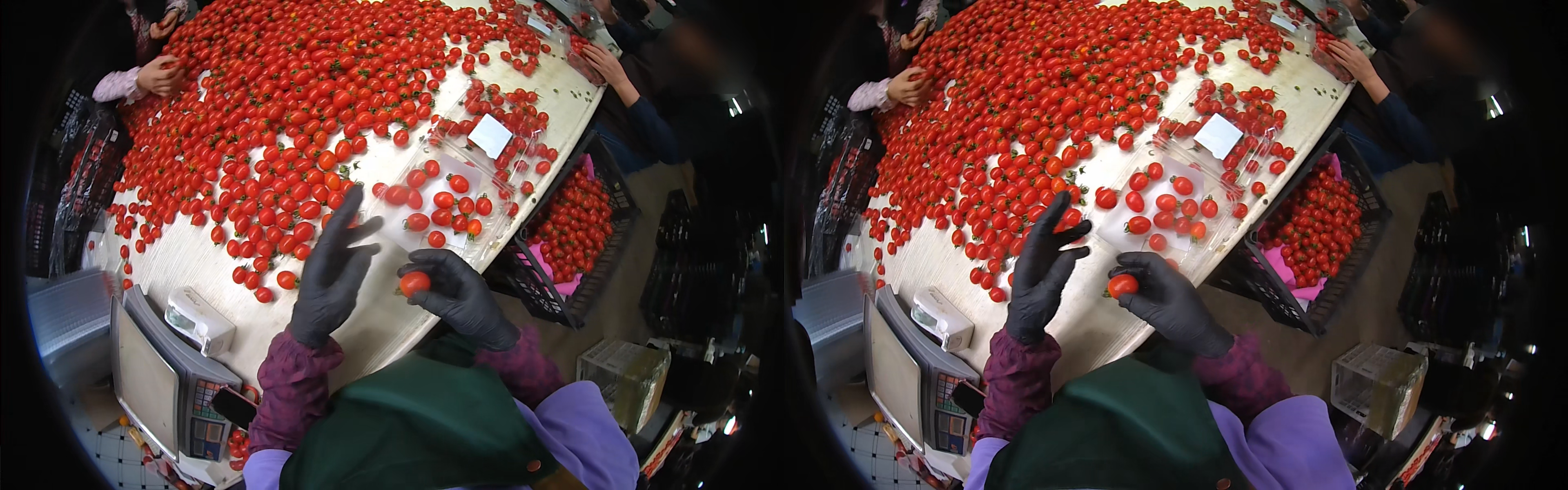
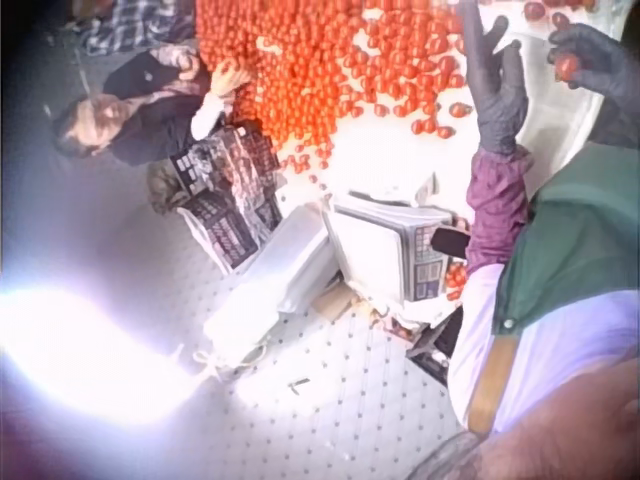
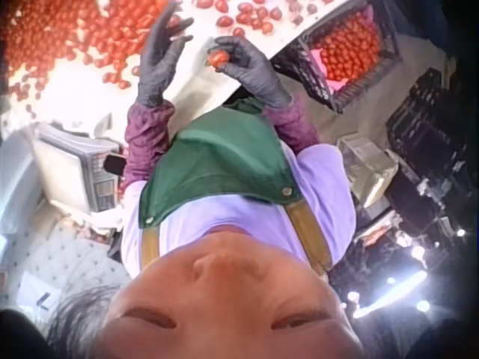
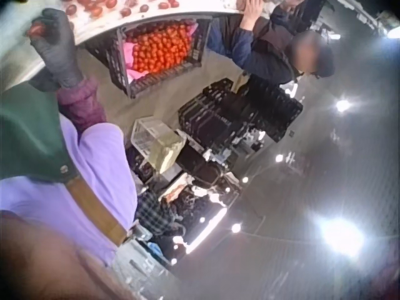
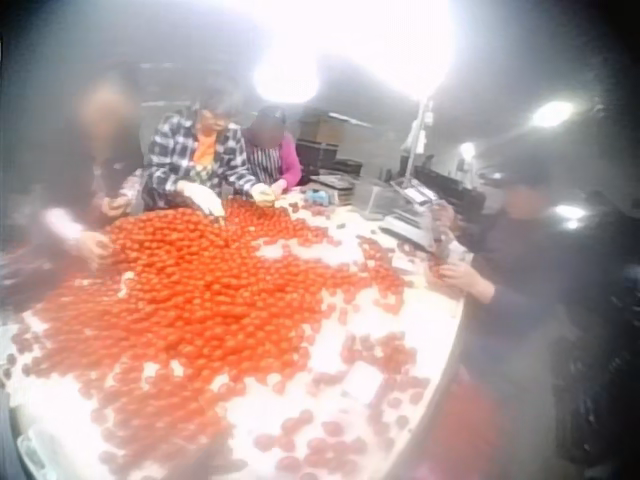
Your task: The person sorts cherry tomatoes from a large pile on a table into clear plastic containers. They wear gloves and handle the tomatoes by hand, occasionally weighing the filled containers on a digital scale before moving them aside.
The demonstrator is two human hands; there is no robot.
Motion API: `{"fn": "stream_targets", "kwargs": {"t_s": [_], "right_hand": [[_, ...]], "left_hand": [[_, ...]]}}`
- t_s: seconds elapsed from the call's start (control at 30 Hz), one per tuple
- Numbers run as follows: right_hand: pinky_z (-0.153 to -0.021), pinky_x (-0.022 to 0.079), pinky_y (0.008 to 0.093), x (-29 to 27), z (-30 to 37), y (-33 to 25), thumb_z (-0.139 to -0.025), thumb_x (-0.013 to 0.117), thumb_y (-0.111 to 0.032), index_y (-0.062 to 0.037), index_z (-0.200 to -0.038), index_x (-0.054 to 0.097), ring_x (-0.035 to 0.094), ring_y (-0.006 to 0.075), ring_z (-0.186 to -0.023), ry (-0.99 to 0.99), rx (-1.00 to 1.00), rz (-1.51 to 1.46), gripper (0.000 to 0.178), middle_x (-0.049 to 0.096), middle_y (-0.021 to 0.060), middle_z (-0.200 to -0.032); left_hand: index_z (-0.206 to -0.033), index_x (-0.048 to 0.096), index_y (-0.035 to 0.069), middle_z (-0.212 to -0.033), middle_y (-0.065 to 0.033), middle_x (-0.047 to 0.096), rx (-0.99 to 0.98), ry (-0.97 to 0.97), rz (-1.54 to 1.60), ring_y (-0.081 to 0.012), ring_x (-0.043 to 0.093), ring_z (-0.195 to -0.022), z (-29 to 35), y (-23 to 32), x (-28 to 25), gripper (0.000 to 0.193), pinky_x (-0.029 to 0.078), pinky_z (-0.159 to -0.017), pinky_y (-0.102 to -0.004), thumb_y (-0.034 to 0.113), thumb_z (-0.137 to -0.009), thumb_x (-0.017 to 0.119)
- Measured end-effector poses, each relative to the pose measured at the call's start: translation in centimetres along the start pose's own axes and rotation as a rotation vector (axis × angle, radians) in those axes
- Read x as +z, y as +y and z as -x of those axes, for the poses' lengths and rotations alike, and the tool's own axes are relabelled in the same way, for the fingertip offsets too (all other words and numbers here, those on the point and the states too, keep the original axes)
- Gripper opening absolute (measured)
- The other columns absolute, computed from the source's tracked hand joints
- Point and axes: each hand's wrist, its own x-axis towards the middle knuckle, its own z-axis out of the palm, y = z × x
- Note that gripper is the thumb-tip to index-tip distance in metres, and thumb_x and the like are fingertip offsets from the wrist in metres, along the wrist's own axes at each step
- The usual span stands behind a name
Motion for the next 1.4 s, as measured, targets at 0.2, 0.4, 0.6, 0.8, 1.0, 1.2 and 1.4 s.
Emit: {"fn": "stream_targets", "kwargs": {"t_s": [0.2,0.4,0.6,0.8,1.0,1.2,1.4], "right_hand": [[-0.082,0.047,0.0293,-1.5,1.4,0.0,-0.082,0.062,-0.004,-0.0024,-0.104,0.052,0.057,0.0142,-0.095,-0.046,0.008,0.212,0.025,0.057,0.0075,-0.102],[-0.077,0.048,0.0287,0.3,1.3,1.8,-0.08,0.065,-0.012,-0.0024,-0.103,0.053,0.057,0.014,-0.087,-0.161,-0.101,0.431,0.028,0.057,0.0074,-0.094],[-0.075,0.048,0.0294,1.5,1.1,3.0,-0.078,0.061,-0.003,-0.003,-0.107,0.055,0.059,0.0196,-0.085,-0.074,-0.187,0.623,0.029,0.056,0.0116,-0.099],[-0.074,0.048,0.0271,-2.5,2.5,-1.0,-0.082,0.06,-0.004,-0.0046,-0.108,0.051,0.056,0.013,-0.084,0.347,-0.183,0.377,0.028,0.057,0.0049,-0.093],[-0.077,0.05,0.0285,-6.2,2.0,-2.3,-0.086,0.056,-0.009,-0.0049,-0.109,0.049,0.058,0.0148,-0.089,0.653,-0.206,-0.02,0.025,0.057,0.0074,-0.1],[-0.073,0.053,0.031,-5.6,2.0,-1.9,-0.086,0.056,-0.012,-0.0035,-0.109,0.049,0.059,0.0167,-0.086,0.419,-0.11,-0.151,0.026,0.057,0.0093,-0.1],[-0.059,0.048,0.0249,1.3,-1.3,-0.9,-0.086,0.059,-0.012,-0.0025,-0.109,0.051,0.057,0.0115,-0.079,-0.07,0.228,-0.029,0.027,0.057,0.0063,-0.092]], "left_hand": [[-0.131,0.042,0.009,-0.137,-0.0178,0.035,0.15,0.288,-1.308,-0.0346,0.034,-0.126,4.7,-3.2,-5.9,0.056,0.028,-0.102,-0.0459,0.01,-0.078,0.062],[-0.137,0.032,0.007,-0.141,-0.0246,0.025,-0.083,0.553,-1.357,-0.0373,0.027,-0.129,7.5,-6.0,-9.3,0.074,0.023,-0.105,-0.0425,0.029,-0.076,0.068],[-0.133,0.039,0.006,-0.132,-0.0191,0.04,0.098,0.425,-1.424,-0.0341,0.043,-0.111,6.8,-7.0,-7.7,0.063,0.034,-0.094,-0.0406,0.009,-0.075,0.065],[-0.123,0.049,0.013,-0.118,-0.0142,0.051,0.21,0.339,-1.455,-0.0299,0.056,-0.087,6.8,-7.0,-7.7,0.055,0.047,-0.073,-0.0376,0.007,-0.071,0.067],[-0.109,0.051,0.01,-0.101,-0.0134,0.055,-0.01,0.345,-1.407,-0.033,0.058,-0.082,3.5,-5.0,-7.0,0.035,0.049,-0.064,-0.0403,0.008,-0.075,0.061],[-0.105,0.052,0.007,-0.092,-0.0073,0.058,-0.039,0.519,-0.589,-0.0174,0.057,-0.072,4.4,-4.9,-6.9,0.028,0.047,-0.057,-0.0308,0.006,-0.078,0.06],[-0.108,0.054,0.006,-0.098,-0.0063,0.059,-0.256,0.281,-0.01,-0.012,0.058,-0.079,4.7,-0.5,-1.1,0.032,0.048,-0.061,-0.0237,0.002,-0.078,0.062]]}}
